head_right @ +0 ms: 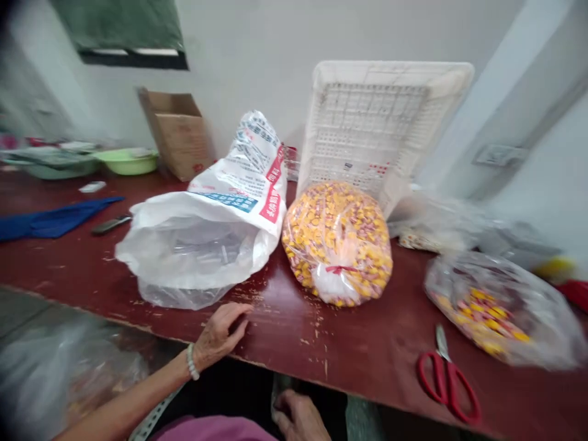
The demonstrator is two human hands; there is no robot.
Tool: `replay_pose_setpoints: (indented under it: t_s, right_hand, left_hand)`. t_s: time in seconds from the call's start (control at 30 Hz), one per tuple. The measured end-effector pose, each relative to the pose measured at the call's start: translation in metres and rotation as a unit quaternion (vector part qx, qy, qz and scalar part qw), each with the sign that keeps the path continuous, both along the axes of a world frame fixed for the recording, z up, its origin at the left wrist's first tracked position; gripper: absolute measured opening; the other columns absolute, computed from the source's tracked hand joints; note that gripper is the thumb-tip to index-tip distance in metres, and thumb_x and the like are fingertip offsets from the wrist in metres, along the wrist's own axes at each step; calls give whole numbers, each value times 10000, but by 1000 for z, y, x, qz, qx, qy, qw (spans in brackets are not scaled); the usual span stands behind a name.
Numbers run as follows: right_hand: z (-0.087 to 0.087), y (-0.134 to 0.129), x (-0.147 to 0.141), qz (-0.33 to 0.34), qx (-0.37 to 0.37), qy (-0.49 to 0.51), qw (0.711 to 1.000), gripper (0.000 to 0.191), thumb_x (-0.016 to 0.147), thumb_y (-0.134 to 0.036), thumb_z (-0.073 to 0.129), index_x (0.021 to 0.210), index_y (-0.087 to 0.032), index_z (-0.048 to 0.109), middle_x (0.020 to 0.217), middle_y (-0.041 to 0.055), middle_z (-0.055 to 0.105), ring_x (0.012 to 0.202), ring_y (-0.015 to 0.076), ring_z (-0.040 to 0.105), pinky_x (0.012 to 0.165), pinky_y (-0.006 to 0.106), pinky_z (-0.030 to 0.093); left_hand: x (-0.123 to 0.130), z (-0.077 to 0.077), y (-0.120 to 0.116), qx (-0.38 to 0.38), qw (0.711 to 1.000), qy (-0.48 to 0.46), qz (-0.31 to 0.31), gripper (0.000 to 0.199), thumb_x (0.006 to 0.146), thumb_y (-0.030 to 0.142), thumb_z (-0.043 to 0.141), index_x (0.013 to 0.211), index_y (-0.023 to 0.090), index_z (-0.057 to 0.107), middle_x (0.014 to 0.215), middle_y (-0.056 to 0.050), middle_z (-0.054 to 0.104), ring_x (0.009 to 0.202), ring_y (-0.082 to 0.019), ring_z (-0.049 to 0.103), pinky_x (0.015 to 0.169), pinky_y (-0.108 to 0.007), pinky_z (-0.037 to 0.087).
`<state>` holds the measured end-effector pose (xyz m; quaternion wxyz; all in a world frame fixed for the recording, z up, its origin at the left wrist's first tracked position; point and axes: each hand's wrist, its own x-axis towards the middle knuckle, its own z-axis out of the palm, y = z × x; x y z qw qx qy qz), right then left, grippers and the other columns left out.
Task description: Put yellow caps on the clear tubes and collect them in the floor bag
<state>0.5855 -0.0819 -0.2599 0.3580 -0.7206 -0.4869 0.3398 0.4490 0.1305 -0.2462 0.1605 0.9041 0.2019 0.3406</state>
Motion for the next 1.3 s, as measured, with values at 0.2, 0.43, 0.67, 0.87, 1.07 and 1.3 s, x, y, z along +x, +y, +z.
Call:
replay_pose_setpoints:
  t_s: [0.2, 0.43, 0.67, 0.87, 1.07, 1.3]
  right_hand:
    - [65, -15, 68, -200, 121, 3, 972, 245, 870, -373, 491, 968, -176, 600, 851, 31, 654, 695, 132, 609, 686, 256, 491]
    - [71, 55, 134, -303, 258, -257, 881, 431, 821, -179, 404, 1228, -116, 527, 1268, 143, 555, 1068, 178, 570, 922, 336, 460]
    - [61, 58, 136, -302, 220, -296, 879, 370, 742, -87, 370, 927, -180, 676, 919, 62, 704, 860, 179, 612, 787, 307, 474]
    - [92, 82, 142, -322, 155, -361, 861, 258, 856, -369, 486, 849, -197, 678, 832, 66, 693, 822, 206, 575, 765, 319, 389]
    - [85, 108, 151, -298, 82, -444, 841, 198, 824, -291, 524, 757, -145, 640, 818, 139, 659, 832, 239, 546, 725, 339, 321]
    - [84, 89, 155, -286, 166, -390, 860, 206, 832, -220, 442, 678, -179, 572, 699, 47, 581, 689, 165, 495, 675, 292, 335]
  left_hand:
    - [76, 55, -8, 1, 994, -60, -94, 411, 850, 188, 502, 1257, 182, 448, 1178, -103, 545, 1124, -213, 508, 987, -382, 438]
    - [191, 65, -12, 15, 994, -12, -104, 467, 735, 388, 670, 1157, 203, 593, 1041, -115, 529, 939, -279, 555, 799, -425, 496]
    - [180, 7, -24, -45, 989, -83, -111, 230, 845, 95, 405, 734, 158, 596, 766, -40, 502, 732, -143, 524, 689, -243, 441]
    - [178, -2, -26, -81, 981, -101, -146, 241, 828, 74, 421, 635, 160, 536, 675, -13, 522, 610, -106, 489, 590, -206, 375]
    - [172, 7, -20, -125, 974, -105, -156, 194, 760, 61, 470, 612, 169, 532, 655, -4, 514, 615, -112, 486, 589, -213, 363]
    - [176, 44, -9, -337, 925, -162, -64, 80, 802, 247, 561, 804, 177, 521, 783, -11, 546, 688, -132, 503, 661, -248, 403]
